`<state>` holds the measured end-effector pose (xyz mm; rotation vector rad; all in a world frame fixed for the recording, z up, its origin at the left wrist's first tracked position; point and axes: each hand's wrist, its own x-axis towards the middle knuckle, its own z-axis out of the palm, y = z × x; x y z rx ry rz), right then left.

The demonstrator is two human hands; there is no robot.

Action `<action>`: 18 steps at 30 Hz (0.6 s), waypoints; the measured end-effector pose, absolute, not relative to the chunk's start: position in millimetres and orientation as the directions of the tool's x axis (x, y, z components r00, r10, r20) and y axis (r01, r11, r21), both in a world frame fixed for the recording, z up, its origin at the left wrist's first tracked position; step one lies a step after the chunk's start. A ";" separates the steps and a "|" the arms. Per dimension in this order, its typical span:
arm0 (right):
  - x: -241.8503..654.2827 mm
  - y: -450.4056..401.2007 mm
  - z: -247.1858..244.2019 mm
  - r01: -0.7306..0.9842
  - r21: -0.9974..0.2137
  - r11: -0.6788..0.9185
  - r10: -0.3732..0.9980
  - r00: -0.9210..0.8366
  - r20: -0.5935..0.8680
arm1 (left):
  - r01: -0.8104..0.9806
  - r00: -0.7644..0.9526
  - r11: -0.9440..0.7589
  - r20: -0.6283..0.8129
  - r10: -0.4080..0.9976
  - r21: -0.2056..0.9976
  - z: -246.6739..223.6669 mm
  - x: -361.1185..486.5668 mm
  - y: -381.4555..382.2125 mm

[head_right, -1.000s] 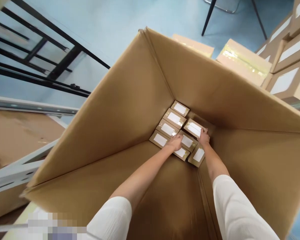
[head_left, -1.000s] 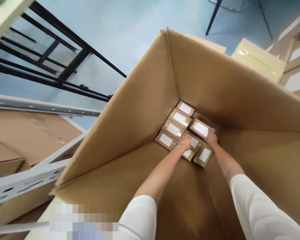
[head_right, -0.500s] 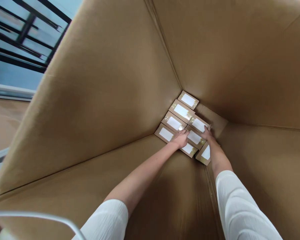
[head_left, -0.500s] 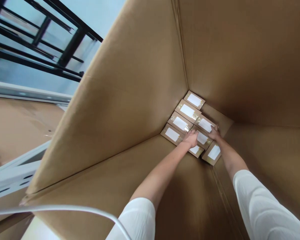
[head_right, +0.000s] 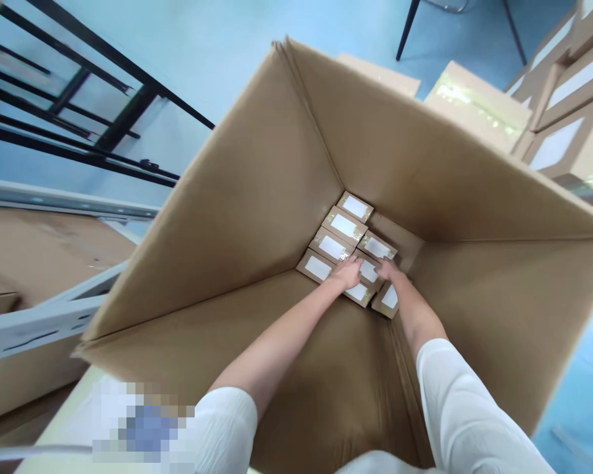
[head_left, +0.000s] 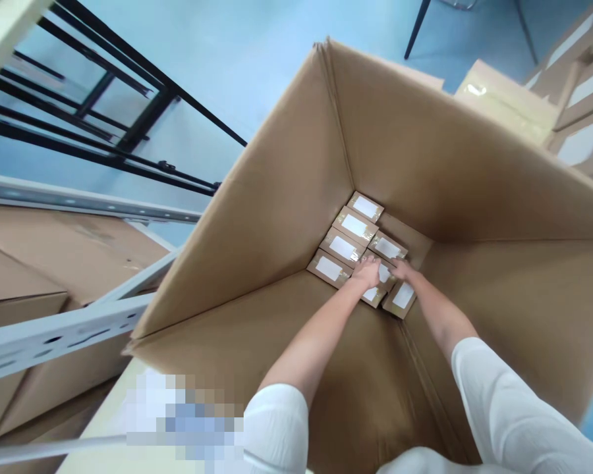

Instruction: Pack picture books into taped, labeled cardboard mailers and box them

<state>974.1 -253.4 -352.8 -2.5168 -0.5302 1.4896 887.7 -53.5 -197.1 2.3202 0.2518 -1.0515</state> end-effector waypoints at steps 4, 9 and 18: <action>997.4 -258.5 -274.9 0.236 -0.303 -0.923 0.384 0.520 -0.763 | 0.363 0.727 -0.815 -0.685 -0.056 0.452 -149.5 892.4 -65.0; 1016.8 -270.7 -165.5 0.248 -0.267 -0.931 0.364 0.597 -0.715 | 0.331 0.757 -0.826 -0.651 -0.056 0.456 -74.6 890.6 -68.6; 993.9 -284.3 -5.0 0.267 -0.391 -0.881 0.465 0.639 -0.613 | 0.342 0.797 -0.827 -0.605 0.004 0.445 34.8 853.9 -60.2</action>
